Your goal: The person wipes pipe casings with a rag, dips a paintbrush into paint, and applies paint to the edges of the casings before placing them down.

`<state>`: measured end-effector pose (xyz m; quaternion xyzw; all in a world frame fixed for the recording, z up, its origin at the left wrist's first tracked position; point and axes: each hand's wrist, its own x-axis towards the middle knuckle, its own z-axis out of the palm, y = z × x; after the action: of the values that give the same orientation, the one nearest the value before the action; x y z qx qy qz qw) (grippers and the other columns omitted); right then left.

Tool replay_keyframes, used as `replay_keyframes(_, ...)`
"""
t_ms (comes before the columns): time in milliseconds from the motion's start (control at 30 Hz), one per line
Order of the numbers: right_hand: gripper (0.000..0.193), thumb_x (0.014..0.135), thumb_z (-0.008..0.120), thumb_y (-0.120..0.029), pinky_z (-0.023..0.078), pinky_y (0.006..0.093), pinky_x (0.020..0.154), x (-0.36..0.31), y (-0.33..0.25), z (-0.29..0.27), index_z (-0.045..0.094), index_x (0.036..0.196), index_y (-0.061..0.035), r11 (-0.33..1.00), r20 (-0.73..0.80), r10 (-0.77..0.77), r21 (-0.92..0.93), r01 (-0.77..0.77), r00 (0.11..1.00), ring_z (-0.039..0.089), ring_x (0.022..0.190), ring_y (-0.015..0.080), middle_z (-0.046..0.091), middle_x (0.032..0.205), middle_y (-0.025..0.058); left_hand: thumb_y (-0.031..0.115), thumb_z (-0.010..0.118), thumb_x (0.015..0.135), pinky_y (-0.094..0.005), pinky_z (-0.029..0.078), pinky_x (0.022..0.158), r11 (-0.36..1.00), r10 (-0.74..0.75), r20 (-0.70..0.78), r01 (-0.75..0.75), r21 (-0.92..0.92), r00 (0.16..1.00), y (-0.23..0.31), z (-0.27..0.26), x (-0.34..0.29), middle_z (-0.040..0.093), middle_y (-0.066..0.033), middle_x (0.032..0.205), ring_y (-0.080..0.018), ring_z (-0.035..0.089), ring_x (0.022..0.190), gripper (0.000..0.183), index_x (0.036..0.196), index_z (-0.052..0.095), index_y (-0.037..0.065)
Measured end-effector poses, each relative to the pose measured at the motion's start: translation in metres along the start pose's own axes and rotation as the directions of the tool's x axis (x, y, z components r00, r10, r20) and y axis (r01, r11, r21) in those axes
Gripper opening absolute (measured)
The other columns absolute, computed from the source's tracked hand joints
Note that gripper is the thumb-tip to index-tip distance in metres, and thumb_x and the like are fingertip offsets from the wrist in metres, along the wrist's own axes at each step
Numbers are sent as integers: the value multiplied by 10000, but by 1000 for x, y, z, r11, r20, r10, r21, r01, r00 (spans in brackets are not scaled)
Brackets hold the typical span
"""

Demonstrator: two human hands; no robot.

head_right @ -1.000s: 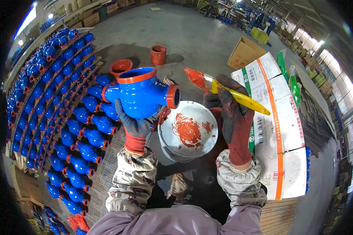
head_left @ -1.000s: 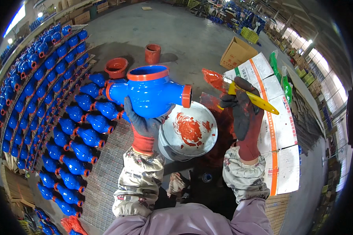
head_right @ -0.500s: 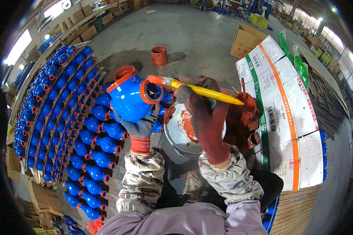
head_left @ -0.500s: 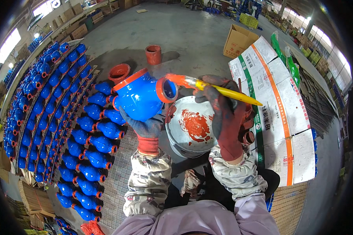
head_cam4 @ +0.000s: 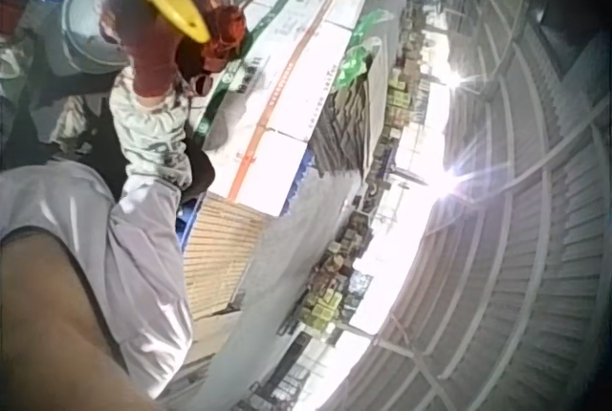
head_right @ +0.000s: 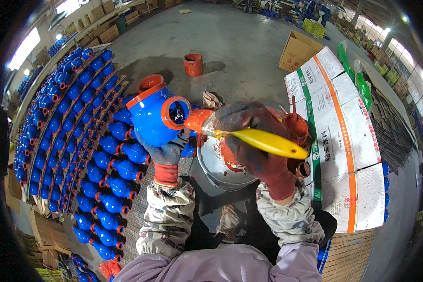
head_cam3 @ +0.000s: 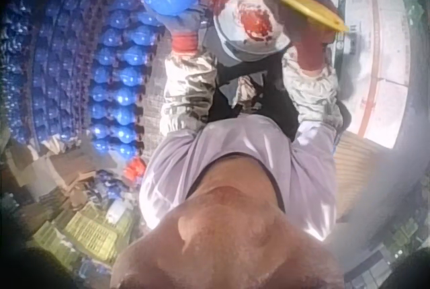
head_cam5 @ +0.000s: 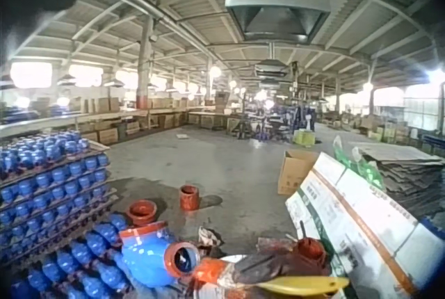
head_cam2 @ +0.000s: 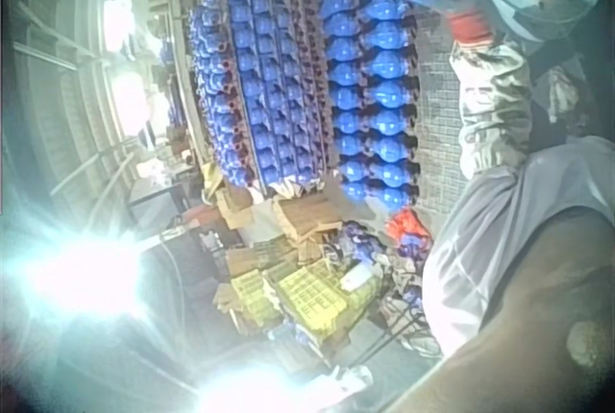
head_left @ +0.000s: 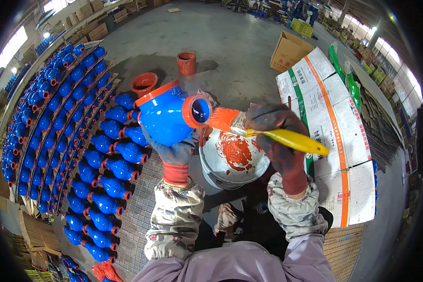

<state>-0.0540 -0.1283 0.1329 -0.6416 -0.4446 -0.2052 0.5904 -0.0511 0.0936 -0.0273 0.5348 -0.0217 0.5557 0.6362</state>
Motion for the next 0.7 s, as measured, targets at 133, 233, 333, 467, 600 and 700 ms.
replay_keyframes(133,255,787,660,-189,473,404,889,20,0,0,562,938,-7,989,108,29,142,-44,994,610,979,268,641,1006,170,370,889,596,-465,308,1093,932,180,42,-184,312,983,6,2,2,400,-152,1406,-317,411,1288,1144,1457,202,62)
replay_keyframes(233,226,795,662,-177,499,352,805,35,0,6,585,933,-16,990,188,-67,135,41,980,622,933,233,643,1011,149,411,883,594,-459,315,1082,896,207,68,-217,388,976,11,4,4,428,-168,1387,-314,424,1277,1074,1412,296,35)
replay_keyframes(333,197,794,645,-83,510,290,679,34,11,4,588,971,-18,993,230,-103,-40,115,968,624,746,131,636,893,70,438,879,593,-455,320,1074,869,222,85,-236,435,971,12,2,4,446,-179,1374,-311,433,1270,1035,1381,358,17)
replay_keyframes(467,206,840,627,-74,495,244,617,22,14,7,570,1027,-11,932,110,286,198,-303,952,564,674,70,611,824,29,344,897,572,-405,380,1044,731,148,229,-262,630,962,13,-3,8,424,-159,1348,-266,482,1206,1159,1433,192,21)
replay_keyframes(600,217,875,605,-55,488,223,607,14,13,22,542,1076,-5,901,-77,374,266,-342,924,549,686,54,605,800,18,380,903,572,-403,377,1046,812,159,163,-223,539,974,11,-6,6,398,-172,1370,-276,478,1214,1215,1446,145,7)
replay_keyframes(700,174,881,625,-44,492,229,591,-11,16,35,541,1031,-18,903,-216,376,305,-304,901,573,683,70,619,798,49,406,908,565,-407,373,1052,816,183,145,-232,529,973,2,-8,3,380,-181,1388,-284,458,1242,1247,1452,129,3)
